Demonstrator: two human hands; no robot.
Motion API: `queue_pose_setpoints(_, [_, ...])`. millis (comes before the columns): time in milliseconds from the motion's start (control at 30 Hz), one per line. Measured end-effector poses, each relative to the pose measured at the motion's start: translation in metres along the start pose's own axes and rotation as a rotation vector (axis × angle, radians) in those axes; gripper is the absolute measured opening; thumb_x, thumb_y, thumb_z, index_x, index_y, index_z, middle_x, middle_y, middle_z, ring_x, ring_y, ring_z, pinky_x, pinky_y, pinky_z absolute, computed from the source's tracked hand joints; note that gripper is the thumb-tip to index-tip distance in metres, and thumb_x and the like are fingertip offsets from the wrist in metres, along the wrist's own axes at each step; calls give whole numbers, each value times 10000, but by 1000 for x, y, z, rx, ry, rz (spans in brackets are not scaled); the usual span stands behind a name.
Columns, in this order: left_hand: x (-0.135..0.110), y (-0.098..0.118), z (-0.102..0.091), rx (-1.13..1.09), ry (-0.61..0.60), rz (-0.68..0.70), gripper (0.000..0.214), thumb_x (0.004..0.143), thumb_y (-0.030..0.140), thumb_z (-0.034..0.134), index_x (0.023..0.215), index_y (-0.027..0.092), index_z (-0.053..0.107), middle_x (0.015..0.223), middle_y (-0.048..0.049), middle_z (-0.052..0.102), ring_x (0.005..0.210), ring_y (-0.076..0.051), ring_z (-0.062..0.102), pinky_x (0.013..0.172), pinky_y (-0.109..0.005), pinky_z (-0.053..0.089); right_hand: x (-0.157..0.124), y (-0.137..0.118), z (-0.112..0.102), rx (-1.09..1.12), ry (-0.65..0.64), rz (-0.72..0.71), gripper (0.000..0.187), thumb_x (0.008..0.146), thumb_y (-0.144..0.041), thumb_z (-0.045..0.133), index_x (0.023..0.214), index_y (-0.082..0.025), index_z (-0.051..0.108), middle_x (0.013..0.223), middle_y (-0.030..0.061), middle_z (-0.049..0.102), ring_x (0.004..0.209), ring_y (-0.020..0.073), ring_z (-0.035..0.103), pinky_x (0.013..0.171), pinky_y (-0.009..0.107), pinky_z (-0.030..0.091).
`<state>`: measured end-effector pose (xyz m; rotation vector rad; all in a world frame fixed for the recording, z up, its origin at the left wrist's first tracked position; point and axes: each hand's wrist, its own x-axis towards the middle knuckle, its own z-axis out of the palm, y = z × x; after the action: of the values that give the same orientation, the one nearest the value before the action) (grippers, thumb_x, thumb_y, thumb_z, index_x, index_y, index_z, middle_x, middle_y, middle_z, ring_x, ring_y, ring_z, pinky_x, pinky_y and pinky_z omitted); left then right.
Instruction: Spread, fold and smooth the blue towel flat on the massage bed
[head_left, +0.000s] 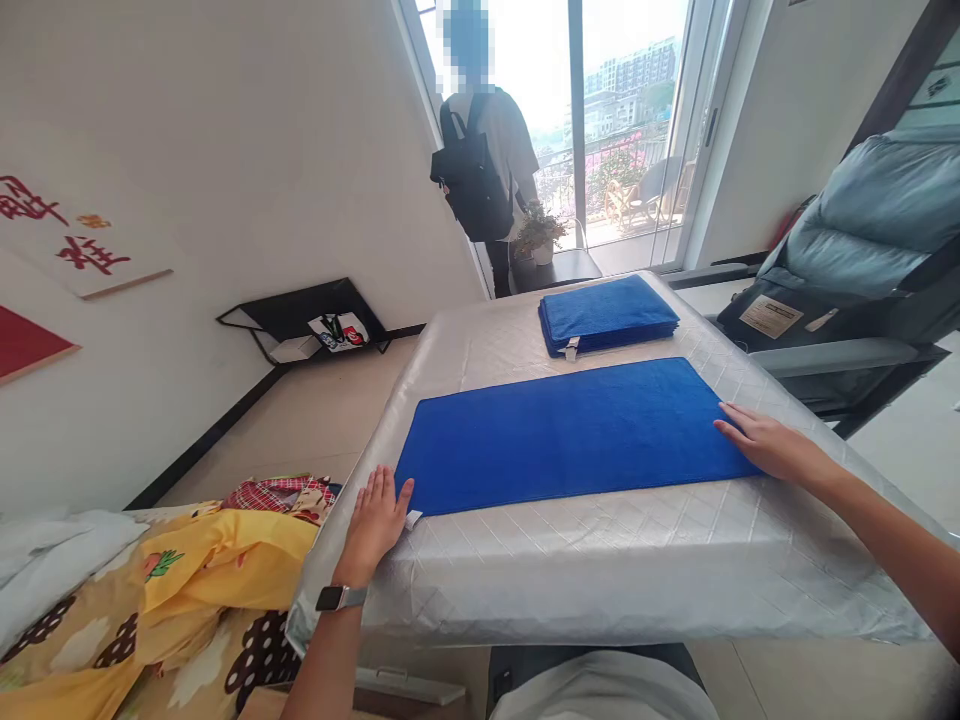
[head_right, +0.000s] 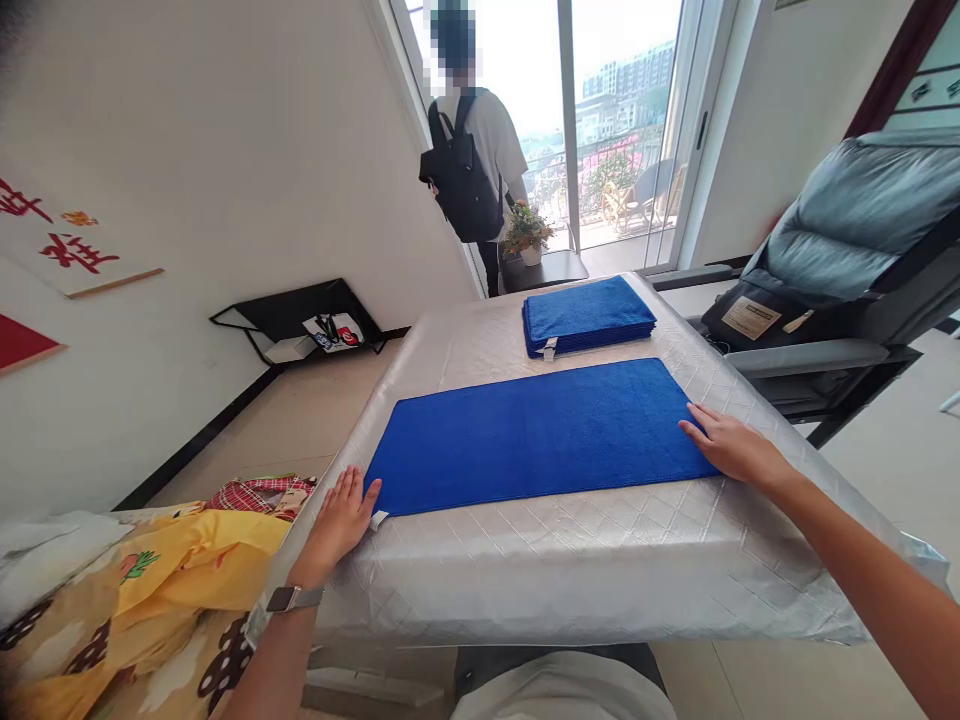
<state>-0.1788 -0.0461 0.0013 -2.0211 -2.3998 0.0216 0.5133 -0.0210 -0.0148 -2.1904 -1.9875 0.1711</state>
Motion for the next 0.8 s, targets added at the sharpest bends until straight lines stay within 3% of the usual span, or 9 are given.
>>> queue_pose_setpoints(100, [1, 72, -30, -139, 121, 195, 740, 1060, 595, 176, 1628, 134, 286, 1685, -135, 287, 1563, -265, 259, 1257, -432, 278, 39, -17, -21, 28, -25, -18, 669, 1042, -429, 274, 1569, -50, 436, 1633, 145, 395, 1509, 254, 369, 1256, 312, 236])
queue_pose_setpoints(167, [-4, 139, -50, -221, 103, 491, 660, 1077, 577, 197, 1576, 199, 405, 1622, -94, 429, 1495, -229, 402, 1229, -388, 340, 70, -30, -32, 20, -47, 12, 633, 1056, -362, 284, 1571, -16, 411, 1642, 169, 371, 1517, 246, 348, 1246, 310, 236])
queue_pose_setpoints(233, [-15, 210, -62, -261, 57, 843, 552, 1101, 505, 227, 1469, 239, 541, 1506, -61, 568, 1377, -197, 534, 1139, -341, 442, 97, -39, -39, -3, -72, 79, 610, 1061, -351, 302, 1558, -22, 431, 1594, 205, 438, 1469, 277, 423, 1202, 364, 323])
queue_pose_setpoints(333, [-38, 314, -61, -246, 89, 1245, 436, 1087, 468, 379, 1319, 206, 639, 1324, -90, 673, 1174, -214, 653, 982, -347, 524, 127, -46, -43, -52, -73, 182, 587, 1054, -402, 317, 1474, -72, 560, 1448, 245, 583, 1325, 349, 571, 1078, 470, 455])
queue_pose_setpoints(400, [-53, 375, -50, -221, 128, 1386, 421, 1066, 500, 434, 1224, 192, 674, 1204, -108, 700, 1061, -224, 678, 885, -355, 535, 139, -48, -45, -105, -71, 216, 564, 1048, -410, 321, 1418, -113, 626, 1403, 239, 619, 1273, 358, 610, 1028, 487, 491])
queue_pose_setpoints(500, [-73, 452, -32, -152, 178, 1410, 474, 1034, 556, 470, 1118, 154, 706, 1078, -157, 696, 967, -259, 660, 733, -384, 513, 149, -52, -50, -157, -85, 204, 511, 1039, -381, 363, 1340, -132, 693, 1372, 228, 644, 1240, 346, 633, 1008, 474, 513])
queue_pose_setpoints(600, [-92, 507, -18, -123, 174, 1287, 408, 1014, 474, 531, 1125, 130, 720, 1055, -228, 684, 953, -305, 636, 682, -438, 480, 157, -58, -54, -189, -92, 190, 456, 1011, -346, 454, 1286, -102, 723, 1336, 241, 663, 1218, 351, 646, 991, 469, 533])
queue_pose_setpoints(700, [-103, 537, -8, -128, 115, 1231, 346, 1035, 325, 468, 1167, 128, 719, 1074, -233, 688, 988, -342, 621, 651, -463, 461, 167, -63, -56, -212, -93, 188, 418, 966, -275, 542, 1283, -63, 717, 1339, 266, 653, 1227, 354, 644, 983, 456, 545])
queue_pose_setpoints(800, [-105, 544, -3, -135, 87, 1246, 370, 1052, 238, 381, 1179, 119, 708, 1072, -180, 691, 1031, -333, 607, 691, -439, 467, 176, -67, -58, -213, -103, 188, 416, 919, -219, 617, 1292, -56, 706, 1337, 282, 647, 1248, 356, 635, 974, 449, 550])
